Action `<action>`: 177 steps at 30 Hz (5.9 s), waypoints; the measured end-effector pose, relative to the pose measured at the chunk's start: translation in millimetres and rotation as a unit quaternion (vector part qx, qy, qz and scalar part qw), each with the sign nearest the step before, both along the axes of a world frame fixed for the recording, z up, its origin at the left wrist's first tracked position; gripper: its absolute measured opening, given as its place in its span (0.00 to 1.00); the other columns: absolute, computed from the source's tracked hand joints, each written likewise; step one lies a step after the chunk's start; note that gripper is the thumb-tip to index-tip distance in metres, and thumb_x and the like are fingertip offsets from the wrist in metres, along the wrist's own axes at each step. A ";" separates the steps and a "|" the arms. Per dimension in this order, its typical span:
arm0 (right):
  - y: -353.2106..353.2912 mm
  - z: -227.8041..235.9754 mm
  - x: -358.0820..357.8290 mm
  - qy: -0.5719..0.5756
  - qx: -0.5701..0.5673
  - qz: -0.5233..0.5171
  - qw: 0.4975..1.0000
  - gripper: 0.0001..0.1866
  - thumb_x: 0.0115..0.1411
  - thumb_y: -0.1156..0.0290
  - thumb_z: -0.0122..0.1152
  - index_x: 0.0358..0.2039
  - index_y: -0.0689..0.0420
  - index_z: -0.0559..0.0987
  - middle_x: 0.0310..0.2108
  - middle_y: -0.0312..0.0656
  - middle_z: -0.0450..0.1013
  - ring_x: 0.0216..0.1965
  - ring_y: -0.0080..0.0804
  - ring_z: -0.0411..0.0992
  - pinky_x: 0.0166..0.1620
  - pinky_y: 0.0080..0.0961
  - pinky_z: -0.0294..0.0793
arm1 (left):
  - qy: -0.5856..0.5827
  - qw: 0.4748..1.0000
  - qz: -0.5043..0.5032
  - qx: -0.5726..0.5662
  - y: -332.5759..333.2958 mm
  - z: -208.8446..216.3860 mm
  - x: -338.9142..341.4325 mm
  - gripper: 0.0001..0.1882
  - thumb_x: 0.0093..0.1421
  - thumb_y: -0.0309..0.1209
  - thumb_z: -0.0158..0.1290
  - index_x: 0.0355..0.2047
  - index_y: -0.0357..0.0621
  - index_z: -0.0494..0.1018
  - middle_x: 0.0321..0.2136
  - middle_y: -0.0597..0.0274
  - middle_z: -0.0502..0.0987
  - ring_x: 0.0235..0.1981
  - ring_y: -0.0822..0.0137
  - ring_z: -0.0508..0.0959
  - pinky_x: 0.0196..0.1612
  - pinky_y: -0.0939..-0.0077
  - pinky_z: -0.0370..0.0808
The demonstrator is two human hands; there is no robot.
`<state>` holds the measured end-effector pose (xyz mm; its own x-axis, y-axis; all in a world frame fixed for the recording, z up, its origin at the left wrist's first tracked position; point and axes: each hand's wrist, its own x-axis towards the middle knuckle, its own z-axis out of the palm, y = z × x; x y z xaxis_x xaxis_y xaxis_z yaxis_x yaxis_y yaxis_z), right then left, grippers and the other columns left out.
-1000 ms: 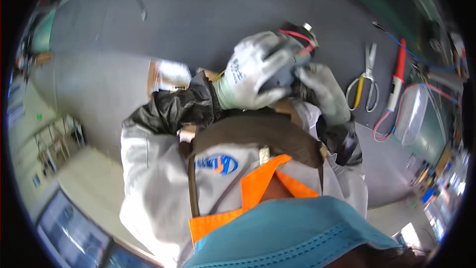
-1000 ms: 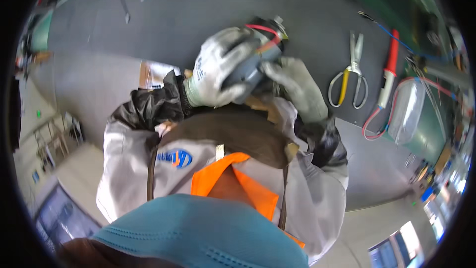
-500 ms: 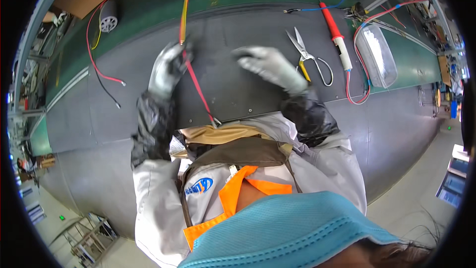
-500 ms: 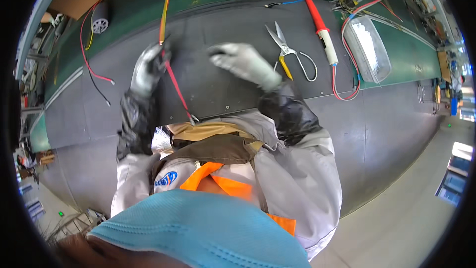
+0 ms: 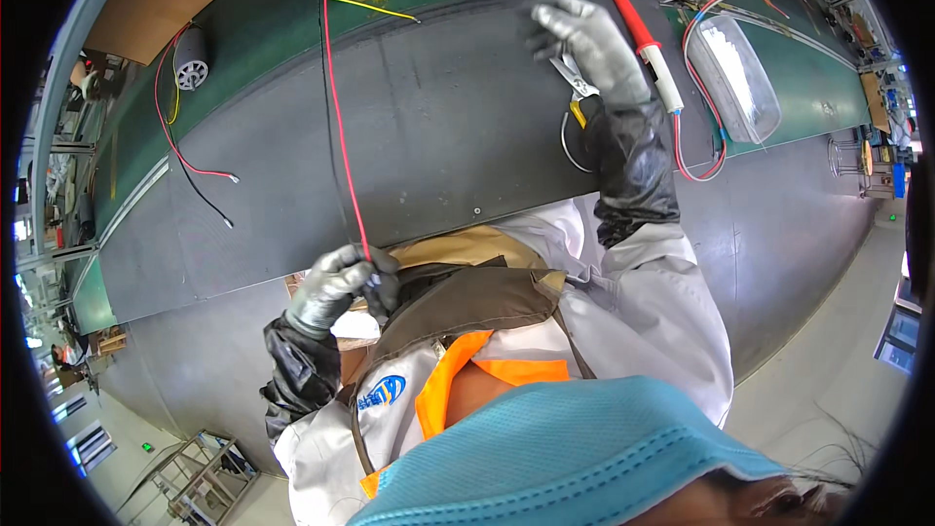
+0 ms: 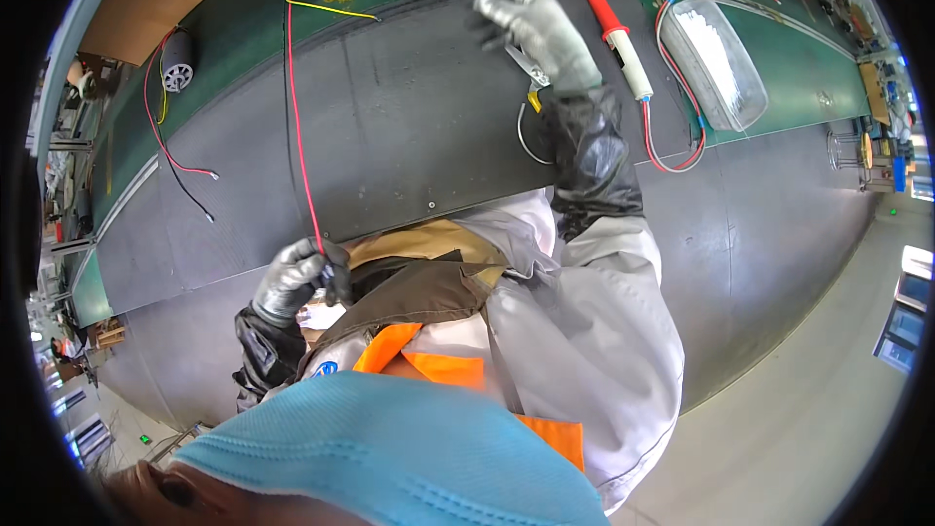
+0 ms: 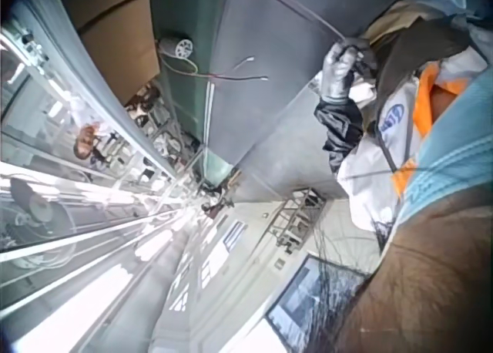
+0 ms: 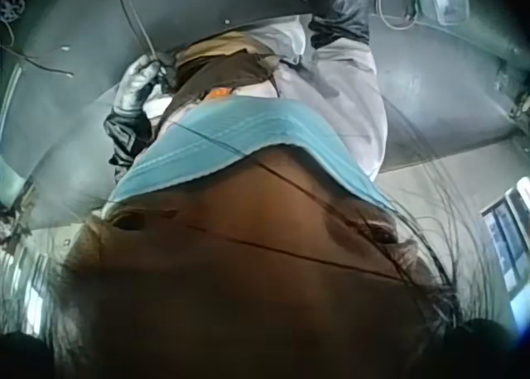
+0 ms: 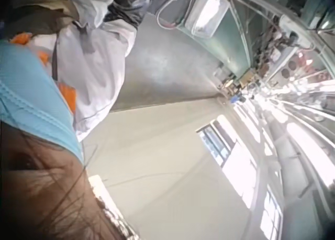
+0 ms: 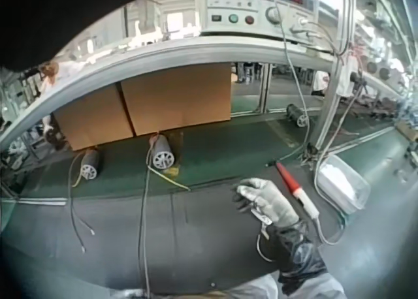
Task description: Assembling electronic components by connecting and securing wires to a small motor at an industrial workbench.
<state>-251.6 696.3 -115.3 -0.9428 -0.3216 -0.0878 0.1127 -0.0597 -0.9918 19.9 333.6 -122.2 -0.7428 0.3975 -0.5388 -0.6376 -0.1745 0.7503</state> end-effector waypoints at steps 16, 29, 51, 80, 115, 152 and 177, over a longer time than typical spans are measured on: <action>61.7 11.2 -23.6 0.089 -0.003 -0.094 0.992 0.27 0.66 0.68 0.63 0.64 0.56 0.70 0.40 0.38 0.79 0.33 0.23 0.78 0.34 0.21 0.79 | 0.122 0.974 0.049 0.186 57.1 -2.7 -51.8 0.18 0.66 0.37 0.57 0.48 0.33 0.75 0.36 0.47 0.81 0.38 0.57 0.82 0.46 0.63 0.78; -38.7 58.1 -5.8 0.083 0.059 0.087 0.991 0.19 0.66 0.60 0.62 0.50 0.61 0.81 0.36 0.40 0.80 0.26 0.22 0.76 0.28 0.19 0.77 | 0.152 0.948 0.199 0.195 38.9 -26.4 -92.1 0.18 0.67 0.36 0.56 0.52 0.37 0.73 0.36 0.56 0.76 0.40 0.58 0.76 0.47 0.62 0.74; -115.6 15.6 85.7 -0.024 -0.044 0.095 0.994 0.23 0.68 0.71 0.56 0.62 0.61 0.73 0.35 0.45 0.81 0.33 0.23 0.77 0.40 0.21 0.79 | 0.153 0.928 0.294 0.170 56.8 -10.2 -147.9 0.18 0.70 0.37 0.53 0.53 0.35 0.73 0.38 0.56 0.81 0.40 0.64 0.82 0.46 0.65 0.79; -138.4 -14.6 90.9 0.090 -0.060 -0.089 0.990 0.32 0.68 0.63 0.58 0.66 0.71 0.63 0.27 0.43 0.78 0.29 0.29 0.77 0.38 0.25 0.78 | 0.131 0.940 0.298 0.100 68.0 0.7 -173.1 0.22 0.71 0.38 0.50 0.55 0.30 0.70 0.36 0.58 0.80 0.34 0.71 0.77 0.41 0.74 0.73; 41.8 -6.2 48.7 0.318 0.590 -0.243 0.701 0.27 0.57 0.67 0.66 0.58 0.58 0.75 0.46 0.52 0.78 0.43 0.44 0.78 0.46 0.35 0.77 | 0.112 0.904 0.308 0.274 74.9 -30.8 -164.3 0.19 0.71 0.36 0.49 0.52 0.32 0.72 0.49 0.47 0.78 0.45 0.63 0.79 0.54 0.58 0.76; 81.0 39.0 -5.1 0.273 0.623 -0.075 0.729 0.18 0.68 0.53 0.54 0.47 0.52 0.81 0.36 0.52 0.78 0.42 0.53 0.76 0.46 0.46 0.75 | 0.151 0.906 0.238 0.317 86.7 -28.1 -157.7 0.22 0.75 0.41 0.42 0.55 0.33 0.67 0.53 0.44 0.73 0.53 0.47 0.77 0.55 0.48 0.76; 29.5 34.1 28.4 0.364 0.330 0.273 0.827 0.19 0.66 0.56 0.58 0.46 0.59 0.80 0.35 0.51 0.79 0.41 0.53 0.77 0.47 0.42 0.77 | 0.373 0.436 0.340 -0.745 -93.4 4.0 -139.3 0.29 0.63 0.33 0.58 0.63 0.39 0.65 0.55 0.43 0.73 0.55 0.48 0.74 0.55 0.55 0.73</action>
<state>-223.2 725.8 -81.2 -0.5529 -0.8257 0.1120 -0.6968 0.3844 -0.6056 -119.3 240.1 -118.2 -0.6052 -0.4303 0.6698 -0.3012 0.9025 0.3077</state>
